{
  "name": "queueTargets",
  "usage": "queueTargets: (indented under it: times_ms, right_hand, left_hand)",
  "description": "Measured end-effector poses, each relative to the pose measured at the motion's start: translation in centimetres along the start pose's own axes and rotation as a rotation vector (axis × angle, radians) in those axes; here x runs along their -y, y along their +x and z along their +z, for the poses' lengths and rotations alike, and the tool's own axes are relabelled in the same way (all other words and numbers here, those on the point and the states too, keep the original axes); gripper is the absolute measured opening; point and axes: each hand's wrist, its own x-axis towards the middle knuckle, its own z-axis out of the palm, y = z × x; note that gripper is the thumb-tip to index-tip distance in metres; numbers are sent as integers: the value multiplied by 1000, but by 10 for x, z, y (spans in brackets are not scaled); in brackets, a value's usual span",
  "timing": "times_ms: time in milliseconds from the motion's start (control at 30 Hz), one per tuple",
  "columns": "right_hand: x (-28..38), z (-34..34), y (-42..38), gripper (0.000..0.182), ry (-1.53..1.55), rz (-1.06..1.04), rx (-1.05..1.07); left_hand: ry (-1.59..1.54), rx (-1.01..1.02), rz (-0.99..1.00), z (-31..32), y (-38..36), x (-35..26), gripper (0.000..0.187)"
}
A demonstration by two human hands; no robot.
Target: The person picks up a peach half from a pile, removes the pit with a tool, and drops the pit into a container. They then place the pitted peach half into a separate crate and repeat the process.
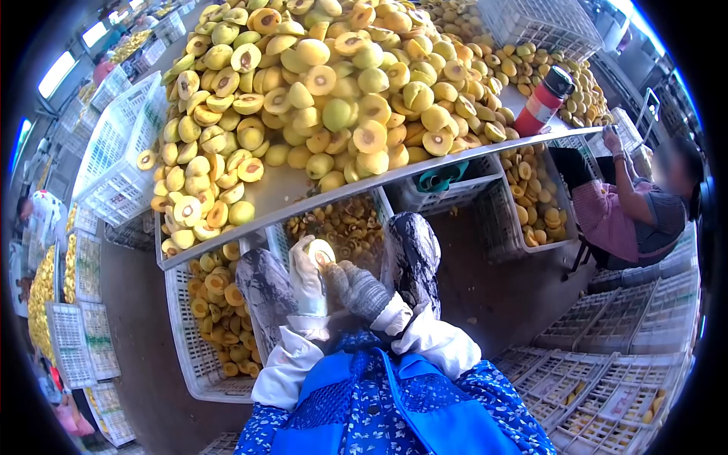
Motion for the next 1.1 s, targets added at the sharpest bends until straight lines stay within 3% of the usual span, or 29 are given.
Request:
queueTargets:
  times_ms: [67, 167, 467, 567, 667, 800, 867, 967, 1100]
  right_hand:
    - [8, -7, -6, 28, -163, -2, 17]
    - [22, -23, -12, 35, -238, -172, 42]
    - [4, -12, -15, 34, -203, -294, -48]
    - [6, -13, -13, 31, 78, -12, 98]
    - [3, -12, -12, 27, 99, -129, 66]
    - [27, -13, -9, 21, 510, 84, -7]
    - [37, -24, -4, 18, 690, 270, 105]
    - [23, -16, -3, 28, 142, -322, -128]
    - [25, -20, 0, 36, 257, -119, 45]
  left_hand:
    - [-46, -23, -46, 1, -1, 3, 43]
    - [26, -31, -45, 1, -3, 5, 42]
    - [200, -45, 18, 9, -6, -1, 43]
    - [238, 10, 45, 6, -5, -3, 43]
    - [284, 31, 99, 6, -4, -8, 40]
    - [374, -20, 217, 12, -2, -14, 37]
    - [326, -58, 243, 13, -2, -11, 36]
    - [387, -57, 364, 12, 0, -6, 35]
    - [336, -50, 337, 11, -2, 2, 44]
